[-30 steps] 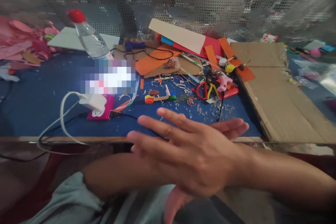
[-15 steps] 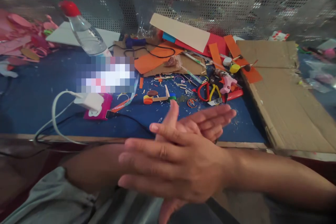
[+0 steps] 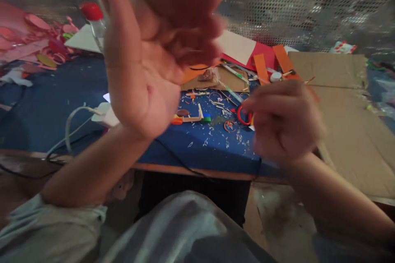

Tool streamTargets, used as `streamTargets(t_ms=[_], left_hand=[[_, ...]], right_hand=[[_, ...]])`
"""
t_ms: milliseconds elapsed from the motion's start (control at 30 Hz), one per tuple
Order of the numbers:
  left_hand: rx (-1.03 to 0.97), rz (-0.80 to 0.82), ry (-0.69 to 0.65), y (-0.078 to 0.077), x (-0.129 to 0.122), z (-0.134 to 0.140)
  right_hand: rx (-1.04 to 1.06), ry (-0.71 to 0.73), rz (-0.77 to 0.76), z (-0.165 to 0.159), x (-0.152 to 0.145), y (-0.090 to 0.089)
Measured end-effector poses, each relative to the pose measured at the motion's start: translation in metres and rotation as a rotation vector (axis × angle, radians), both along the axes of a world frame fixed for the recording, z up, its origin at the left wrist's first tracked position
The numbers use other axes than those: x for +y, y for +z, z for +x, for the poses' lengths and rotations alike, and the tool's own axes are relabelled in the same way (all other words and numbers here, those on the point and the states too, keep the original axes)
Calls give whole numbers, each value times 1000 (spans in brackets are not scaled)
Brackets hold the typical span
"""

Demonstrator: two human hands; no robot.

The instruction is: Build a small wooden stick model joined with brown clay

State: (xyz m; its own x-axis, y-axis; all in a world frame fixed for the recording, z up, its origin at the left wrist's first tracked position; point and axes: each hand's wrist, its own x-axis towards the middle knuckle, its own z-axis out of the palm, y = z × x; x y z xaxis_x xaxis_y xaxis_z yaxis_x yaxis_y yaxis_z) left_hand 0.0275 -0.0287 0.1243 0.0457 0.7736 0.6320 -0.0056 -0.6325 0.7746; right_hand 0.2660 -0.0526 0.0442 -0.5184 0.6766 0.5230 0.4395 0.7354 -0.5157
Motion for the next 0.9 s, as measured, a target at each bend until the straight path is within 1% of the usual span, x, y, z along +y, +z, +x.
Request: streamTargets(t_ms=[33, 67, 100, 167, 267, 333, 433, 533, 600, 700, 767, 833, 900], left_hand=[[-7, 65, 59, -11, 9, -9], [17, 87, 100, -23, 18, -19], [79, 85, 83, -35, 27, -27], [46, 137, 97, -57, 42, -41], [174, 57, 59, -81, 52, -53], [251, 6, 71, -93, 51, -57], [326, -26, 141, -101, 42, -63], [417, -31, 164, -100, 34, -70], [556, 2, 144, -97, 31, -74], [837, 62, 94, -95, 28, -76], [979, 43, 54, -96, 25, -76], [1048, -8, 19, -100, 22, -74], [1064, -46, 1, -104, 20, -72]], right_hand=[[48, -27, 5, -1, 13, -4], [89, -46, 4, -3, 25, -10], [114, -55, -5, -6, 37, -17], [26, -34, -56, -14, 55, -36], [-147, -10, -106, -24, 66, -64], [-211, -9, -126, -28, 67, -75], [-243, -3, -127, -27, 68, -78], [-250, -14, -122, -19, 72, -72], [-251, -25, -128, -11, 75, -69], [-238, -26, -147, -1, 78, -69], [-220, -21, -162, 3, 77, -69], [-213, -15, -183, 5, 75, -69], [-225, -13, -197, 6, 73, -67]])
